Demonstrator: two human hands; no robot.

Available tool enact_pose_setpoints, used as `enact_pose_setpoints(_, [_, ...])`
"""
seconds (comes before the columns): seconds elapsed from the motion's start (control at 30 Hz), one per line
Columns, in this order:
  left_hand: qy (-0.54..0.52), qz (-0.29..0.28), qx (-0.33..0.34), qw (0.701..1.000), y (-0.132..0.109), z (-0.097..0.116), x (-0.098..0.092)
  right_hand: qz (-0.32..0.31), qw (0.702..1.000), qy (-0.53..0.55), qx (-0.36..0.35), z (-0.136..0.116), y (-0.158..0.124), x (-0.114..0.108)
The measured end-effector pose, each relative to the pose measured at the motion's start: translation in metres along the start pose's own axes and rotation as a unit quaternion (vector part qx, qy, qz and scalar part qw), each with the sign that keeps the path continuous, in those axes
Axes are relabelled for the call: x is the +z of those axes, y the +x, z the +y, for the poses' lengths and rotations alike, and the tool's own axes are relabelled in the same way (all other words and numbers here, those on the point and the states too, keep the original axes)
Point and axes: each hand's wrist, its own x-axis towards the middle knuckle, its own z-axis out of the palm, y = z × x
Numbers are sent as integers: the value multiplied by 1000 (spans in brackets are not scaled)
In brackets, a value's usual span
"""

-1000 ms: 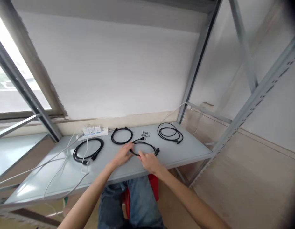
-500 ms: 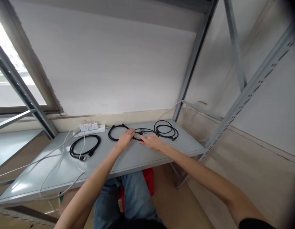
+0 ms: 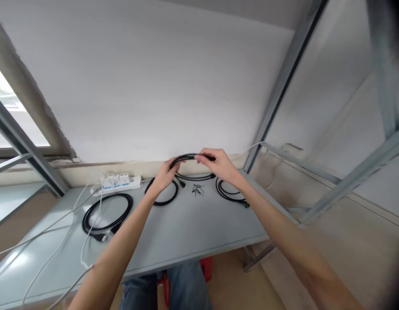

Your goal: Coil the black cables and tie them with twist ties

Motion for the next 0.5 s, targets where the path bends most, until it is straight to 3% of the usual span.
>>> enact_pose_setpoints(0.1, [-206,-51,-108,971,-8,-8,-18,-2,979,170,108,27,17,5])
enact_pose_setpoints(0.2, [-333,-91,-225,911,-27,-26,-35,-109,902,330,257,76,23,32])
enact_pose_setpoints(0.27, [-364,-57,-275,888,-42,-42,-42,-152,844,396,328,106,21,59])
enact_pose_setpoints(0.33, [-394,-5,-298,870,-57,-58,-46,-166,809,431,364,126,16,87])
enact_pose_setpoints(0.5, [-474,99,-307,819,-85,-85,-58,-171,790,485,334,140,-6,131])
